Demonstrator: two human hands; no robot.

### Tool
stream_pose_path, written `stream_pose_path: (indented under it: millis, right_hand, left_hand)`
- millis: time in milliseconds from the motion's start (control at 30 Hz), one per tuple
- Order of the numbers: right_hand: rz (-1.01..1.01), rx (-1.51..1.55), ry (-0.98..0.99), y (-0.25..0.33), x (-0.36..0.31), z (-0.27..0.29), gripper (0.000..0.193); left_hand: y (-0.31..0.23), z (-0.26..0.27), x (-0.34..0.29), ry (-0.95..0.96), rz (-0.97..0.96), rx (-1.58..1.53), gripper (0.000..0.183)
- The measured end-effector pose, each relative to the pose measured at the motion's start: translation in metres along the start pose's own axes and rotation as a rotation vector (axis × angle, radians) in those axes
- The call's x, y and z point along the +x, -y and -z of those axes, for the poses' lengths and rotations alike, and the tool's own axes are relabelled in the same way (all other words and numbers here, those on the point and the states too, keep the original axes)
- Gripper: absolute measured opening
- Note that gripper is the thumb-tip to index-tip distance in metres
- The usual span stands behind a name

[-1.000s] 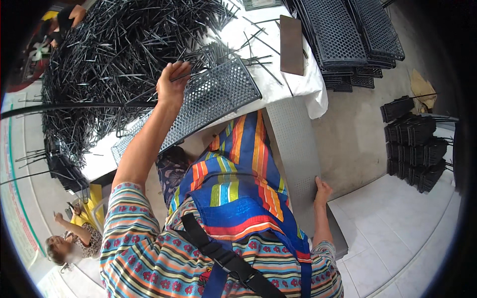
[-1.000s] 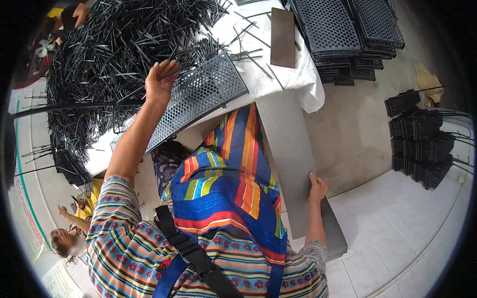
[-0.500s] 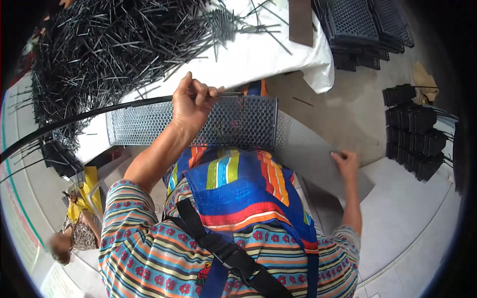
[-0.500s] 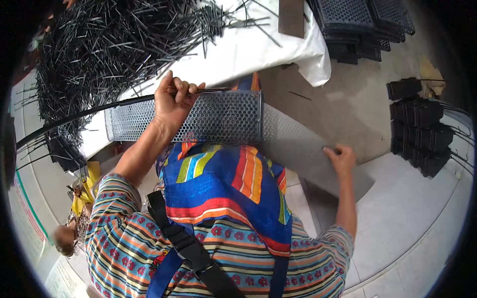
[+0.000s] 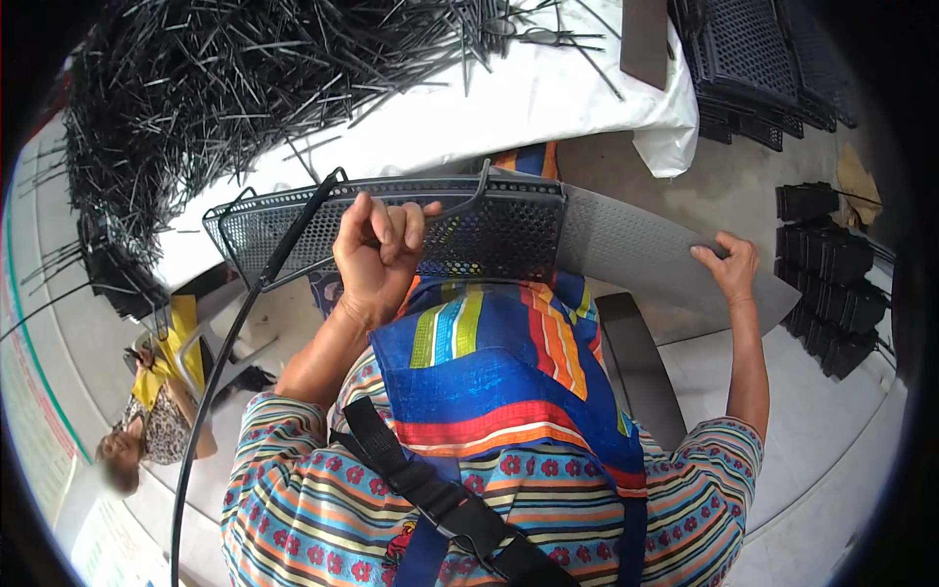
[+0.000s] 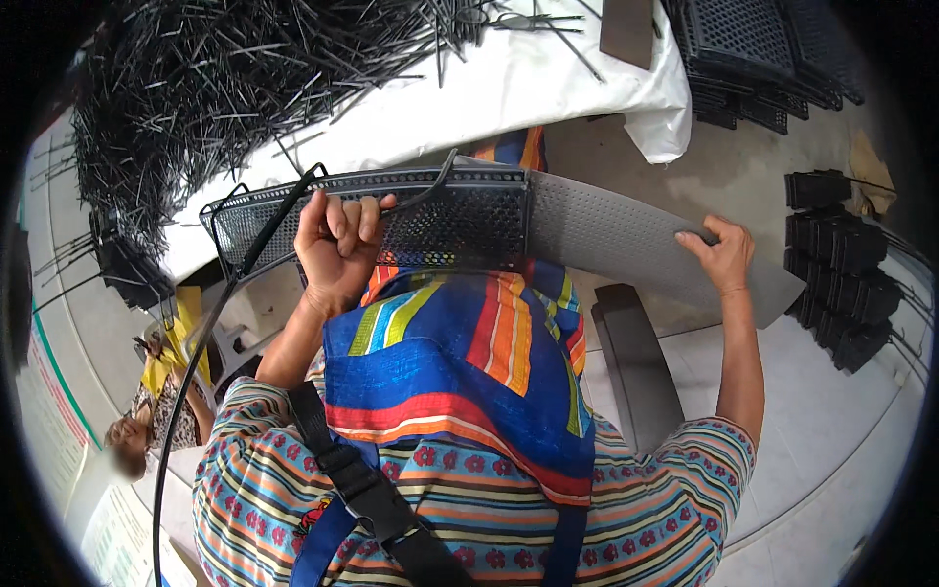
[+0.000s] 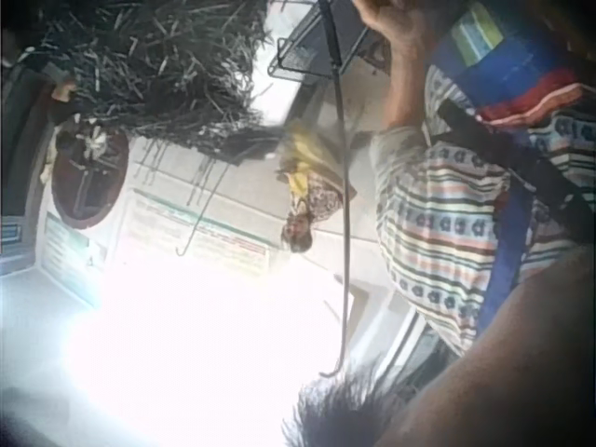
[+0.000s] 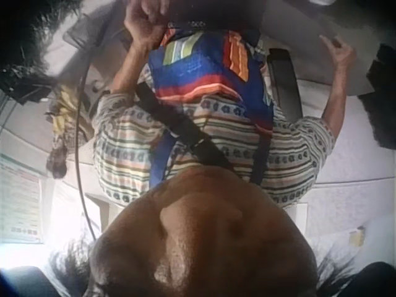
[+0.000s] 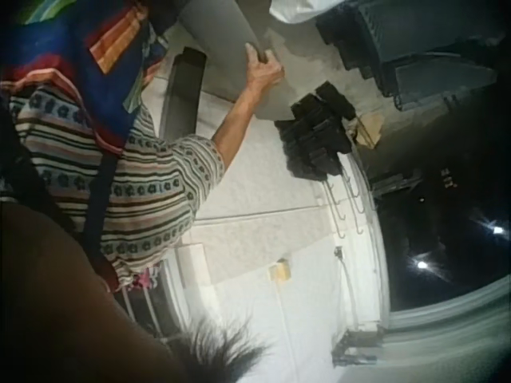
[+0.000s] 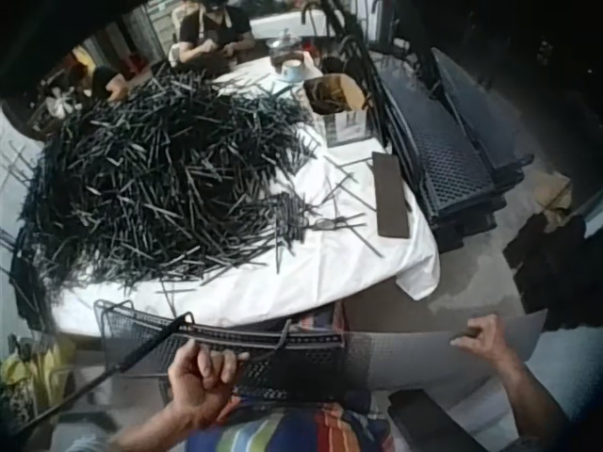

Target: The person puts on eyeglasses, gathers a bundle of plastic ties from a pile on the table, and inserts the ties into the holes of a perforated plastic grid by hand.

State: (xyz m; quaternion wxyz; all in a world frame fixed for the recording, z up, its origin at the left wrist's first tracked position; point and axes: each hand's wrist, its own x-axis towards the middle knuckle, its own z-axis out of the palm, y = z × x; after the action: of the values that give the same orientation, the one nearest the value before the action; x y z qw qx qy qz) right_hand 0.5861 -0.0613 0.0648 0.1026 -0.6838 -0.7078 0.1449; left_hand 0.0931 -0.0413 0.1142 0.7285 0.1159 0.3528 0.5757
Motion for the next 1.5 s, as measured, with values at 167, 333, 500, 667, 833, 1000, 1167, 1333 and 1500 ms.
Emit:
stream_pose_path:
  millis: [167, 333, 500, 667, 833, 1000, 1167, 1333, 1500]
  right_hand:
    - [-0.03, 0.024, 0.026, -0.001, 0.014, 0.0, 0.058]
    - [-0.057, 0.123, 0.057, 0.053, 0.035, -0.039, 0.056]
    - [-0.008, 0.158, 0.145, 0.121, 0.013, -0.062, 0.051]
    - [0.144, 0.237, 0.136, 0.147, 0.057, -0.082, 0.045]
    - [0.115, 0.207, 0.148, 0.168, 0.067, -0.083, 0.035]
    - [0.05, 0.165, 0.268, 0.183, 0.083, -0.098, 0.032]
    - [0.096, 0.42, 0.175, 0.171, 0.08, -0.091, 0.023]
    - [-0.322, -0.146, -0.381, 0.046, 0.029, -0.082, 0.064]
    - [-0.894, 0.829, -0.294, 0.004, -0.002, -0.121, 0.066]
  left_hand:
    - [0.01, 0.005, -0.001, 0.052, -0.03, 0.065, 0.052]
    - [0.009, -0.003, 0.002, 0.013, -0.014, 0.067, 0.052]
    - [0.007, -0.011, -0.003, 0.098, -0.026, 0.084, 0.058]
    - [0.006, 0.008, -0.007, 0.079, -0.068, 0.05, 0.056]
    - [0.006, 0.007, -0.012, 0.108, -0.029, 0.027, 0.054]
    - [0.005, 0.005, -0.005, 0.082, -0.005, 0.021, 0.054]
    - [0.003, 0.005, -0.002, 0.044, 0.027, 0.024, 0.054]
    - [-0.006, 0.0, -0.007, 0.053, 0.016, 0.04, 0.055]
    - [-0.006, -0.001, -0.004, 0.066, 0.027, 0.033, 0.054]
